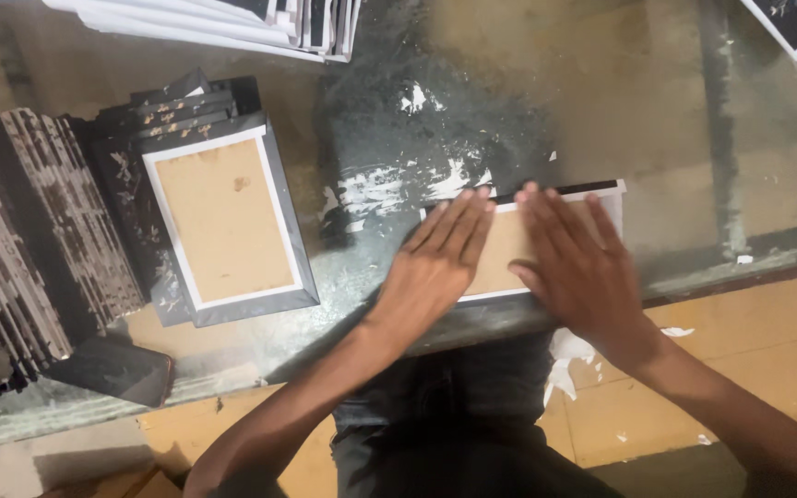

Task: The person sits on the floor and repeatedly picks up a printed card and a backing sheet, aligns them, and presses them together to form a finished unit. The person places the completed units into a growing stack on the table.

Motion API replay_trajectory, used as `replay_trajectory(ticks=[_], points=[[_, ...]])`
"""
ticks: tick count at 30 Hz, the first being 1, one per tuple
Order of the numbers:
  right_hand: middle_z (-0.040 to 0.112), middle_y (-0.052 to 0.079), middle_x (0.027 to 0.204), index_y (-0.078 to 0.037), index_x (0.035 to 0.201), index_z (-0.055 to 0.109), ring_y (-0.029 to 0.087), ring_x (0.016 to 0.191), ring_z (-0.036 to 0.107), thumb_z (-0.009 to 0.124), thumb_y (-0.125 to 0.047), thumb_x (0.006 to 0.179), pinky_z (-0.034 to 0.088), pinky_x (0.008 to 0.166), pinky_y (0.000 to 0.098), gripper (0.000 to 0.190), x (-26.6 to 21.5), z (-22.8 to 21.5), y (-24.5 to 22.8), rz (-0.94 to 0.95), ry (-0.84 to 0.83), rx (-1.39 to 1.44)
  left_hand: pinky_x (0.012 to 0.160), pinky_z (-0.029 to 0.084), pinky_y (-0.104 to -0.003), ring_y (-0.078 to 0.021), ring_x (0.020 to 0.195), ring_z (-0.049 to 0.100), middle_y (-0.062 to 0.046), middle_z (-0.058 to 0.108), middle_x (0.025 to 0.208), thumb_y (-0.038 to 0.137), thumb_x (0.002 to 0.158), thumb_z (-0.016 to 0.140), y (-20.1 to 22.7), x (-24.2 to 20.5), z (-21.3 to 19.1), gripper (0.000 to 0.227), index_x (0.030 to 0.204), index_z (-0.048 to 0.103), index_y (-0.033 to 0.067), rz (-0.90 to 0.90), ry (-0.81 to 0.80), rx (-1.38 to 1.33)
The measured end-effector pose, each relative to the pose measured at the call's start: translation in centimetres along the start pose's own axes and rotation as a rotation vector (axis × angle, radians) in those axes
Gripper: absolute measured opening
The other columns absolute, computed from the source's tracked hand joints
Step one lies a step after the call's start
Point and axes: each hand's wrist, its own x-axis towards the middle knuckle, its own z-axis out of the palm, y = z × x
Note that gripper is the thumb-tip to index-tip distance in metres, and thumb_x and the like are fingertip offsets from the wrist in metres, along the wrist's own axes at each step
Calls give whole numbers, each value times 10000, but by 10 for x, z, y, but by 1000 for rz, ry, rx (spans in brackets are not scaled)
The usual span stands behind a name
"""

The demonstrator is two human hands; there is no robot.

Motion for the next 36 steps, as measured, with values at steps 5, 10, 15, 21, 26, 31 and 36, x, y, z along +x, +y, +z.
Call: replay_trajectory(ticks=[5,10,15,21,26,31,36], points=[[405,247,1697,107,1646,375,316,1553,370,380,-729,1044,88,1326,598,1030,-38,13,30,345,-35,183,1248,343,-391,-265,1436,475,-184,484,1570,48,921,580,-2,-29,-7,549,1460,546,-52,-136,-58,246],[258,342,1661,101,1610,244,471,1576,200,558,-737,868,65,1258,669,1162,-46,18,14,342,23,333,1137,408,-456,-349,1193,650,-194,660,1328,91,871,591,8,-15,-20,481,1339,627,-13,-221,157,69],[107,348,1671,41,1630,126,486,1580,81,739,-705,714,74,1262,650,1331,-36,13,-8,358,144,570,998,418,-490,-357,964,667,-199,698,1009,337,992,590,13,37,-35,343,1069,706,24,-340,-38,-219],[199,271,1703,-37,1679,109,387,1509,311,874,-272,873,361,1213,529,1136,-44,1,1,593,547,1298,945,546,-380,-284,961,686,-221,691,1022,485,1065,479,-18,22,-60,549,1113,705,-13,-288,-652,-795],[674,133,1272,-25,1635,386,172,1024,681,747,34,891,556,877,295,829,-29,10,31,479,206,1917,1032,451,-313,-168,1213,593,-113,663,1303,514,1094,458,-10,8,1,632,1371,569,-44,-429,-51,-1465],[753,84,1049,26,1259,635,153,928,744,553,-188,1049,617,846,313,311,-14,21,41,463,102,1818,928,527,-309,-156,1055,650,-133,715,1147,501,1090,427,-12,25,10,638,1295,629,-68,-512,38,-1578],[752,101,971,44,1152,701,162,821,729,507,-274,1119,600,757,334,374,1,49,46,584,128,1848,925,522,-278,-122,1043,662,-88,718,1133,428,1098,451,-9,36,18,520,1275,619,-31,-653,123,-1640]])
